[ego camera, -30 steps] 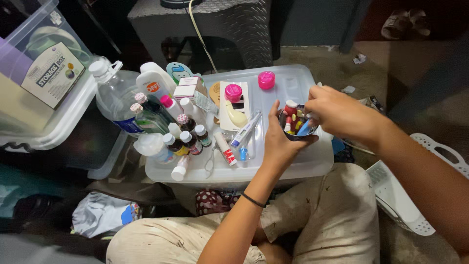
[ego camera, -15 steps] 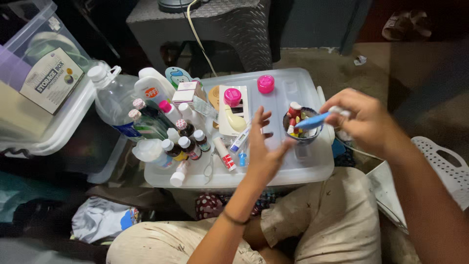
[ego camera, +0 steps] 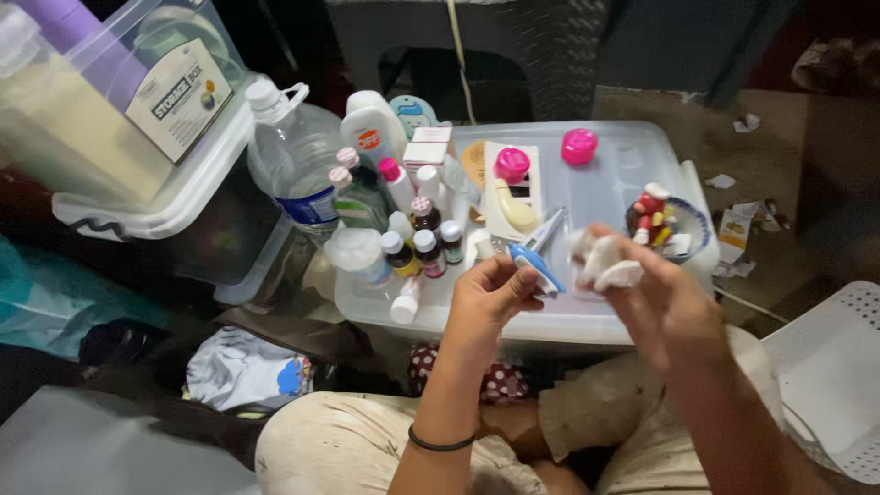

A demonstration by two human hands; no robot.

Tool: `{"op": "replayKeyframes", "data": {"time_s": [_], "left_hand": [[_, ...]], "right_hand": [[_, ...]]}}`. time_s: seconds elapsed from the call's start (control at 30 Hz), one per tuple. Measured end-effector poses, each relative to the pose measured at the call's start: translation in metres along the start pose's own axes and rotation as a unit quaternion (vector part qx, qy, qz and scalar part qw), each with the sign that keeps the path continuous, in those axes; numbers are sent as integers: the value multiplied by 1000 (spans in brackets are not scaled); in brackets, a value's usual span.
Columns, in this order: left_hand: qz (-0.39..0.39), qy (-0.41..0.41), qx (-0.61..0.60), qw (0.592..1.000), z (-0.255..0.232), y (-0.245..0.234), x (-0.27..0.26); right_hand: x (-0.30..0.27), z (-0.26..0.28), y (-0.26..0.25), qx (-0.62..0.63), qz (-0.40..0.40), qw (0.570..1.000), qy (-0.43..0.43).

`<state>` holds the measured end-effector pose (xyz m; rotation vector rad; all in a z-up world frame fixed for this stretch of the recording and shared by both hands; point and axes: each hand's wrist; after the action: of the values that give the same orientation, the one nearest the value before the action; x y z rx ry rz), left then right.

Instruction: The person sits on the floor and organizes personal care items on a low plastic storage bin. They wipe several small bottles, a pink jar, a small figurine, and a patterned cup with a white wipe, then place them back on the bin. The person also retrieves a floral-patterned cloth from a nearby shelf and places it into a white basket.

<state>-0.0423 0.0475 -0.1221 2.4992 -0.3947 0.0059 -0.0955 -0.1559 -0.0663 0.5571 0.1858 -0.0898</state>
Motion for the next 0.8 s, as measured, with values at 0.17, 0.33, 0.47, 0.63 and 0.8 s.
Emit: {"op": "replayKeyframes", "data": {"time_s": [0.17,0.33,0.47,0.63,0.8], "left_hand": [[29,19,-6,999,14,-7,-6],[89,-1,81,993,-16,-18,-11],[126,-74,35,989,-21,-9,-23],[57,37,117,991,-9,11,-25],[-12,67,32,997,-21,-3,-12]], "right_hand": [[-23,-33,40,-365,39,903,-225],[-14,-38,61,-274,60,945,-170],[-8,-34,60,-273,-13,955,-114],[-14,-43,58,-307,-74,929,-195],[-20,-44,45,-266,-6,952,-148]]}}
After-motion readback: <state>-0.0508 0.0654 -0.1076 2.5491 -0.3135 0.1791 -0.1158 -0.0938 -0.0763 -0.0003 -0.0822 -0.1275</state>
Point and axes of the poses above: each hand's wrist, its own x-axis towards the middle knuckle, its own y-axis out of the palm, z = x × y, and after that the axes turned 5 degrees about y, right-handed
